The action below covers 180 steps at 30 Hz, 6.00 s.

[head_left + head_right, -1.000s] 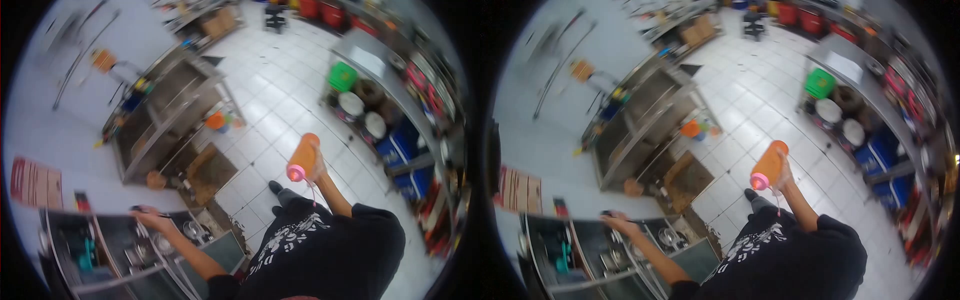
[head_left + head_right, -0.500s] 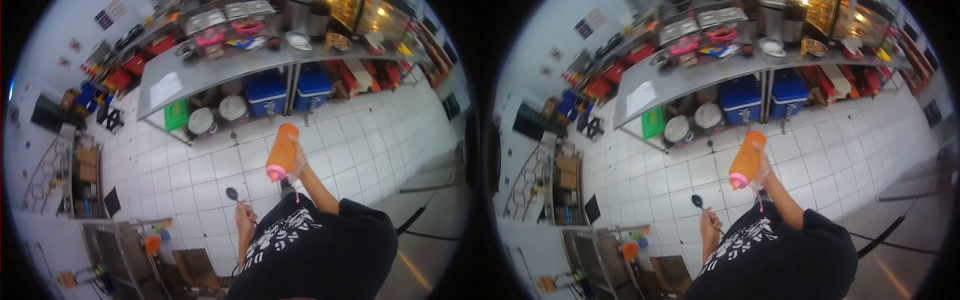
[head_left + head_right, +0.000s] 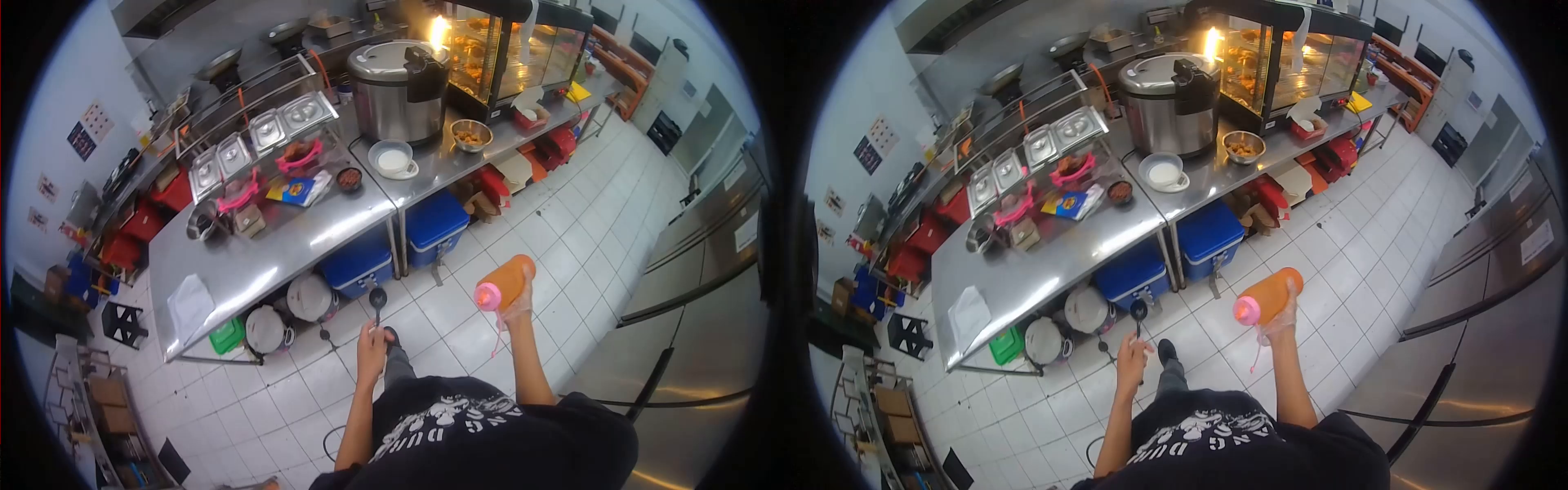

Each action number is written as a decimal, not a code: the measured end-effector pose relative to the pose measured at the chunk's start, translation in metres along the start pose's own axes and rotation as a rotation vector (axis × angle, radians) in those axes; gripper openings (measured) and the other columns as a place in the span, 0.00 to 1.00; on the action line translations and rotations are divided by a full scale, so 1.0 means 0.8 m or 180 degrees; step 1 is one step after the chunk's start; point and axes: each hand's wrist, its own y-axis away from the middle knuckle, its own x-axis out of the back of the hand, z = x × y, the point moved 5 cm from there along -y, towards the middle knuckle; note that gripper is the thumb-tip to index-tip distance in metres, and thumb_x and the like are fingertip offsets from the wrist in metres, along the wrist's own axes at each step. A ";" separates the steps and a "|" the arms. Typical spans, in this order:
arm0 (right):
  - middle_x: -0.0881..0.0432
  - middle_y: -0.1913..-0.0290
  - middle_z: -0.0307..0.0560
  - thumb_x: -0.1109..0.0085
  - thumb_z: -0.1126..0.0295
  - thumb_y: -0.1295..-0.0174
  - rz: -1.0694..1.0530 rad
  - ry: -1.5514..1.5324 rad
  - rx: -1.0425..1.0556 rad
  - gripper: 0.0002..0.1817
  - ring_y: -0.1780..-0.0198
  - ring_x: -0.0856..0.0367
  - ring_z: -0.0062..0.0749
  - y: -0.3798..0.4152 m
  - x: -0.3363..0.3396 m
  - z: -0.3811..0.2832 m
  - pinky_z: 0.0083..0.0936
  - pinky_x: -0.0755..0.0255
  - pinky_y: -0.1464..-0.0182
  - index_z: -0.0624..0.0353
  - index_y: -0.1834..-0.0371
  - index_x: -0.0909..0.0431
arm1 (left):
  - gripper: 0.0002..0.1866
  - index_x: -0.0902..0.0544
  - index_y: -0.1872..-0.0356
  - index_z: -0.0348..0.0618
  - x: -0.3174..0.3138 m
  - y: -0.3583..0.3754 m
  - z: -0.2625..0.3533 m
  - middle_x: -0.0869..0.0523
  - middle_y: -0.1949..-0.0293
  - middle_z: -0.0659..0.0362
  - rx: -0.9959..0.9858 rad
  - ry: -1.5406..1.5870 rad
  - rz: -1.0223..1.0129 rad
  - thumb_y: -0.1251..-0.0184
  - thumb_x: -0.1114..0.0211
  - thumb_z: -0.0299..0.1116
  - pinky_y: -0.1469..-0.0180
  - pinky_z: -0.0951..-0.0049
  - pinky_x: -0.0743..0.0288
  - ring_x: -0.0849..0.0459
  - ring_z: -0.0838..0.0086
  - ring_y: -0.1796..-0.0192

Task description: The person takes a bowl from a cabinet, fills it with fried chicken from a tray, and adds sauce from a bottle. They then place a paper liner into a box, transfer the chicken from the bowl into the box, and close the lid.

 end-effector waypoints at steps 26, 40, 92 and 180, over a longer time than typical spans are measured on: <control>0.28 0.42 0.40 0.25 0.74 0.51 -0.1001 0.1278 0.3773 0.42 0.43 0.25 0.31 -0.485 -0.450 -0.332 0.30 0.26 0.40 0.52 0.33 0.39 | 0.21 0.27 0.39 0.31 -0.481 -0.630 0.262 0.11 0.59 0.60 0.0012 -0.0227 -0.2232 0.24 0.54 0.34 0.79 0.83 0.33 0.29 0.83 0.84; 0.28 0.41 0.44 0.21 0.75 0.56 -0.1310 0.2696 0.3334 0.47 0.42 0.25 0.34 -0.569 -0.485 -0.283 0.32 0.26 0.38 0.53 0.33 0.42 | 0.22 0.30 0.36 0.31 -0.503 -0.692 0.228 0.11 0.59 0.59 0.0385 0.0086 -0.2208 0.24 0.53 0.34 0.83 0.85 0.39 0.33 0.86 0.86; 0.18 0.53 0.44 0.27 0.81 0.49 -0.1179 0.2508 0.3015 0.27 0.55 0.17 0.29 -0.570 -0.514 -0.301 0.26 0.21 0.49 0.61 0.44 0.26 | 0.19 0.27 0.40 0.34 -0.486 -0.678 0.210 0.13 0.61 0.59 0.0380 0.0366 -0.2150 0.23 0.53 0.35 0.84 0.85 0.42 0.35 0.87 0.86; 0.25 0.45 0.43 0.23 0.74 0.53 -0.0881 0.0733 0.3092 0.37 0.46 0.23 0.33 -0.603 -0.439 -0.322 0.29 0.23 0.44 0.57 0.39 0.34 | 0.20 0.25 0.39 0.46 -0.490 -0.734 0.181 0.15 0.60 0.50 -0.1640 -0.3607 -0.1276 0.32 0.43 0.33 0.62 0.53 0.20 0.14 0.51 0.66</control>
